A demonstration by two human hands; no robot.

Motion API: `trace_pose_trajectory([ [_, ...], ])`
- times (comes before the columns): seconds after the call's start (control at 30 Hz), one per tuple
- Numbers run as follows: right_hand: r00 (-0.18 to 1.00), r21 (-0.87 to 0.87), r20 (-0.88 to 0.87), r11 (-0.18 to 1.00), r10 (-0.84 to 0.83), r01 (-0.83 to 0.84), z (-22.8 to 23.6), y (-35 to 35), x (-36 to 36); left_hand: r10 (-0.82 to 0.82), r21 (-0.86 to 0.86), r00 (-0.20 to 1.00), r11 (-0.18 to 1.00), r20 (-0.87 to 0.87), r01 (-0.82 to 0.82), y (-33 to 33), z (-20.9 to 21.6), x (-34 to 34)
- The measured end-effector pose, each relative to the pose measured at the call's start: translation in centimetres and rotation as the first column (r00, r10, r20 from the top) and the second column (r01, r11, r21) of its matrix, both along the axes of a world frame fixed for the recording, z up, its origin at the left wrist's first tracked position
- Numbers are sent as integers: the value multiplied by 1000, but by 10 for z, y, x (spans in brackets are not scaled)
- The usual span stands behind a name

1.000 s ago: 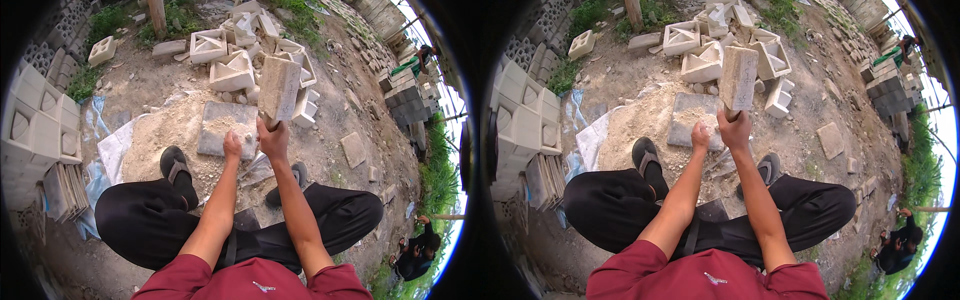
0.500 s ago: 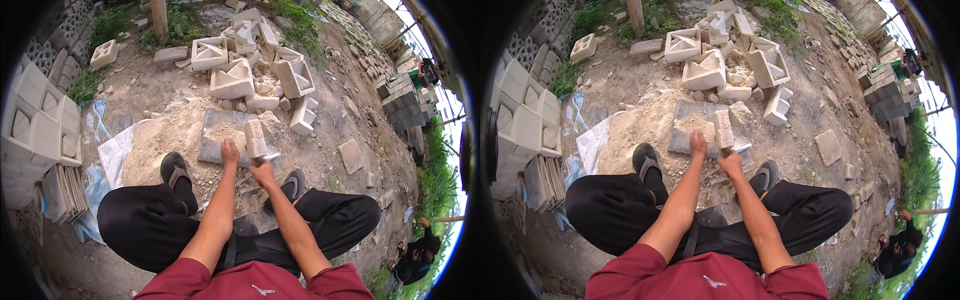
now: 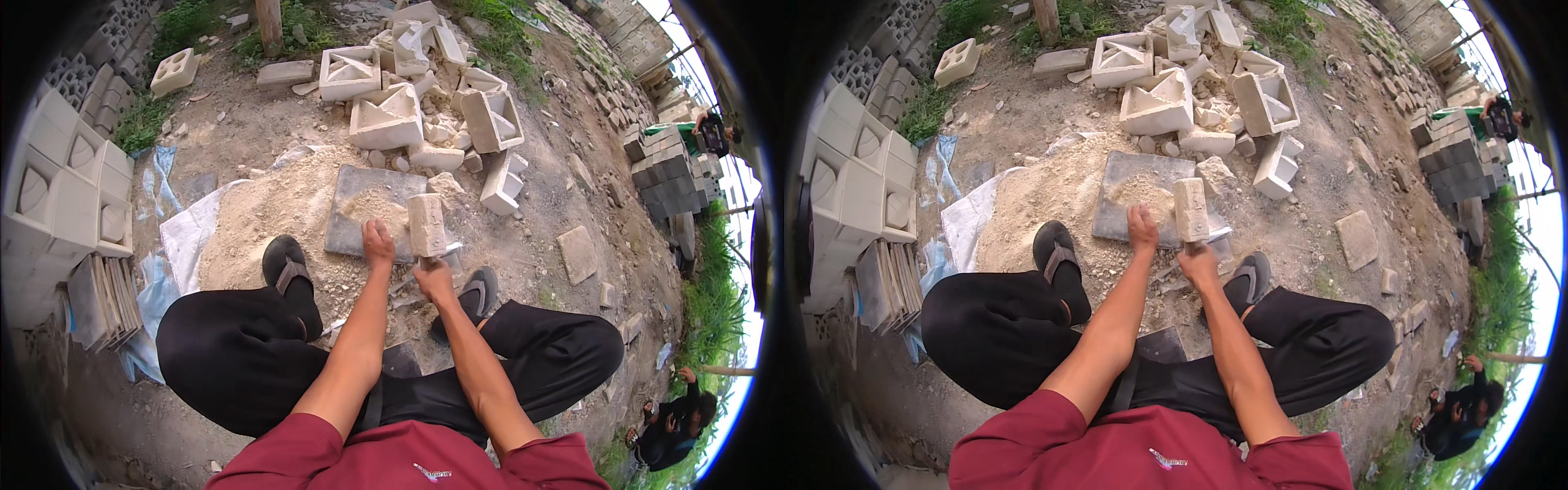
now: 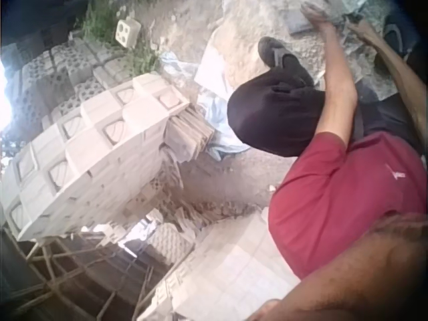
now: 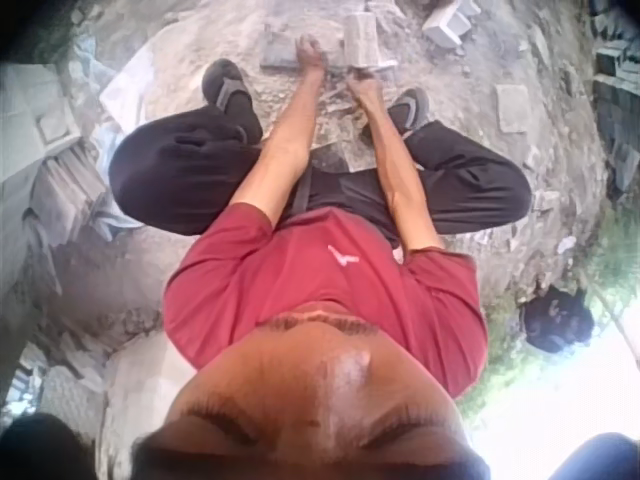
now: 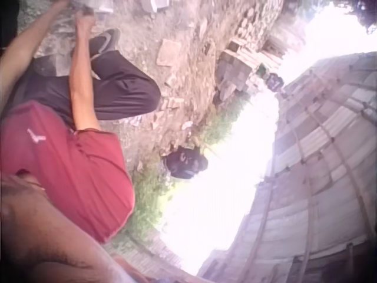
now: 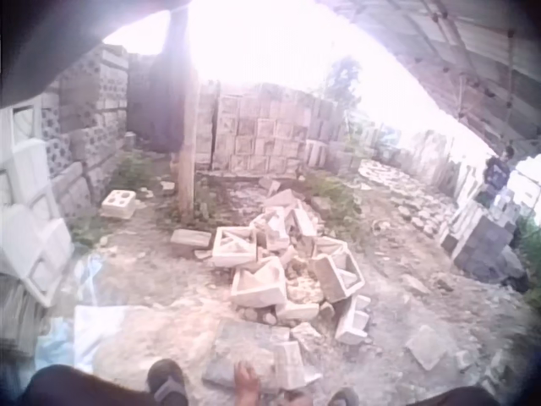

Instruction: The person uses a hammer to strike a concrete block held by hand, breaking off small pieces over a pile of sand.

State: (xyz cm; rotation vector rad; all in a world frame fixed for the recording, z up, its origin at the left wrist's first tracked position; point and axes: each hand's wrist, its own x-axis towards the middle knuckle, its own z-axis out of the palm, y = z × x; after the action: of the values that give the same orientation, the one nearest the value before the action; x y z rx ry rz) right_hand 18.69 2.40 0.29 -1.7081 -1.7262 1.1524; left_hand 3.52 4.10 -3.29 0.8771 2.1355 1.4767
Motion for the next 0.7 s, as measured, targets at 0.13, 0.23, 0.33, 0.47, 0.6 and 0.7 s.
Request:
trace_pose_trajectory([
  [0.13, 985, -31, 164, 998, 53, -49, -5, 3, 2, 14, -17, 1000, 1000, -24, -15, -8, -3, -11],
  [0.23, 999, 357, 42, 934, -25, 8, -17, 0, 9, -38, -7, 999, 999, -25, 37, 8, 9, -3],
  [0.33, 995, -157, 92, 987, 33, -18, 31, 28, -6, -20, -28, 999, 999, -29, 20, 5, 4, -11],
  [0.47, 970, 270, -242, 962, 16, 51, 130, 51, -48, 26, 6, 995, 1000, -97, -26, 1, -1, -7],
  [0.6, 862, 369, -506, 914, 43, 171, 171, 66, -66, -4, -18, 1000, 1000, -5, 4, 2, 2, -4],
  [0.7, 999, 554, -54, 832, 7, 24, 106, 45, -53, 24, -18, 998, 1000, -51, -25, -1, 0, -10],
])
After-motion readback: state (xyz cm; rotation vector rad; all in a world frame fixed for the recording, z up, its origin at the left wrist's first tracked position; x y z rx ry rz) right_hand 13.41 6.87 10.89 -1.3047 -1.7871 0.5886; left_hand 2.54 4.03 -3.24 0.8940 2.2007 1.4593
